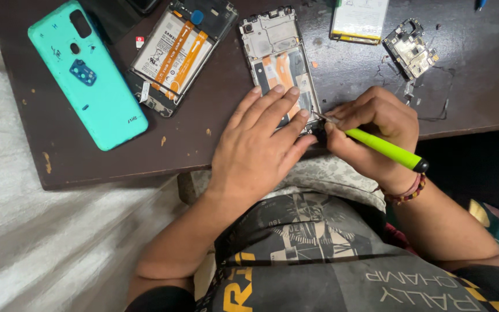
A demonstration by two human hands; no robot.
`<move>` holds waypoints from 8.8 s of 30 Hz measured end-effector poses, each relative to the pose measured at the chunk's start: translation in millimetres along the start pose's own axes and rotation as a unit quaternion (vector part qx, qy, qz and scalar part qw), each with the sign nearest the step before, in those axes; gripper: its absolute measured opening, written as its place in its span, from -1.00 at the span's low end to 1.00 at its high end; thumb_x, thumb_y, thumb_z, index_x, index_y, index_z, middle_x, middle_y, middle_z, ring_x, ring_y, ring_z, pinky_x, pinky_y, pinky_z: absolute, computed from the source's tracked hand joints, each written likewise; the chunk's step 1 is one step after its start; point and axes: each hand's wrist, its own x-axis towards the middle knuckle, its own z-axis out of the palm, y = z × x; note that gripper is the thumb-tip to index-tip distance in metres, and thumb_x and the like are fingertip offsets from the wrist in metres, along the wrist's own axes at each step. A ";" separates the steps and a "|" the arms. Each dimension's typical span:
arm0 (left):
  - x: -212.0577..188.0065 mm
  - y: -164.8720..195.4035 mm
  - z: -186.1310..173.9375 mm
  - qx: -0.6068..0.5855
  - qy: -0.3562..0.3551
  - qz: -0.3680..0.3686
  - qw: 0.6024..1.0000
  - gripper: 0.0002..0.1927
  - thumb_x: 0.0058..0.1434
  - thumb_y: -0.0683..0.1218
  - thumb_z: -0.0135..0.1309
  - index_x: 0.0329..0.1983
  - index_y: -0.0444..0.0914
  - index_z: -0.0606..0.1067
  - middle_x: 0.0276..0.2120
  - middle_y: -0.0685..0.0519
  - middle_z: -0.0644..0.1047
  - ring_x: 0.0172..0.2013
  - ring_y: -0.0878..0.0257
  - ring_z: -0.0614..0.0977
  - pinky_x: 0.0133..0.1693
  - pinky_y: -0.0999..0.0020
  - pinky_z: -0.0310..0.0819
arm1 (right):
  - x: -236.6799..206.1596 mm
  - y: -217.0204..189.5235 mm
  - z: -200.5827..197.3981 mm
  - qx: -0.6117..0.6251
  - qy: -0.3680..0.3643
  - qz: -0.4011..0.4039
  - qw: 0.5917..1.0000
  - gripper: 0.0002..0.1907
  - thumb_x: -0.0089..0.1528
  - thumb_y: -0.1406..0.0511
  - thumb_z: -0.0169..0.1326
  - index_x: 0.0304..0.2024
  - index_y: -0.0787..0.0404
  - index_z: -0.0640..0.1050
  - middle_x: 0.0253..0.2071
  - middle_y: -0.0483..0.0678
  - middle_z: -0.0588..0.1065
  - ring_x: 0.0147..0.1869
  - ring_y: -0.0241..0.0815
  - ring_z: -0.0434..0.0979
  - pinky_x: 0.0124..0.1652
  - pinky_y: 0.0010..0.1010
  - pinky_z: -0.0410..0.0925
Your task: The person pries along the edge of a disassembled phone frame on a wooden table using a green-handled pry tool, working the tool around the frame to separate components. A teal phone back cover, battery, and other phone parts lie on the table beside the work.
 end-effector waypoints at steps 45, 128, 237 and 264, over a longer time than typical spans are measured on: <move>3.7 -6.1 -0.3 -0.006 -0.006 0.002 1.000 -0.62 0.35 0.10 0.19 0.08 -0.23 0.62 0.25 -0.06 0.48 0.32 0.06 0.43 0.41 0.01 0.16 | 4.0 -0.3 4.2 -0.055 0.005 -0.002 0.998 -0.77 0.22 0.47 0.38 -0.28 0.26 0.53 -0.26 0.03 0.55 -0.18 -0.19 0.61 -0.17 -0.51 0.44; 21.8 -10.2 -14.8 -0.022 -0.004 -0.006 1.000 -0.63 0.31 0.06 0.22 0.05 -0.27 0.61 0.21 -0.10 0.51 0.29 0.02 0.48 0.37 -0.03 0.24 | 24.7 0.7 6.4 0.030 0.027 0.039 0.998 -0.76 0.16 0.51 0.32 -0.34 0.28 0.46 -0.27 0.01 0.48 -0.22 -0.23 0.62 -0.11 -0.46 0.52; 14.1 -12.7 -26.9 -0.013 -0.014 0.000 1.000 -0.64 0.33 0.07 0.21 0.04 -0.25 0.62 0.24 -0.07 0.49 0.30 0.06 0.45 0.41 0.02 0.19 | 21.8 -6.4 15.4 -0.009 0.030 0.016 0.999 -0.76 0.20 0.51 0.35 -0.31 0.28 0.49 -0.25 0.02 0.51 -0.20 -0.20 0.63 -0.13 -0.47 0.51; 9.4 -10.7 -28.5 -0.012 -0.010 0.004 1.000 -0.64 0.32 0.07 0.22 0.04 -0.24 0.62 0.23 -0.08 0.50 0.30 0.06 0.45 0.40 0.02 0.20 | 17.9 -10.1 16.4 -0.023 0.034 0.027 0.999 -0.75 0.22 0.49 0.36 -0.27 0.27 0.48 -0.22 0.04 0.54 -0.21 -0.20 0.58 -0.20 -0.48 0.43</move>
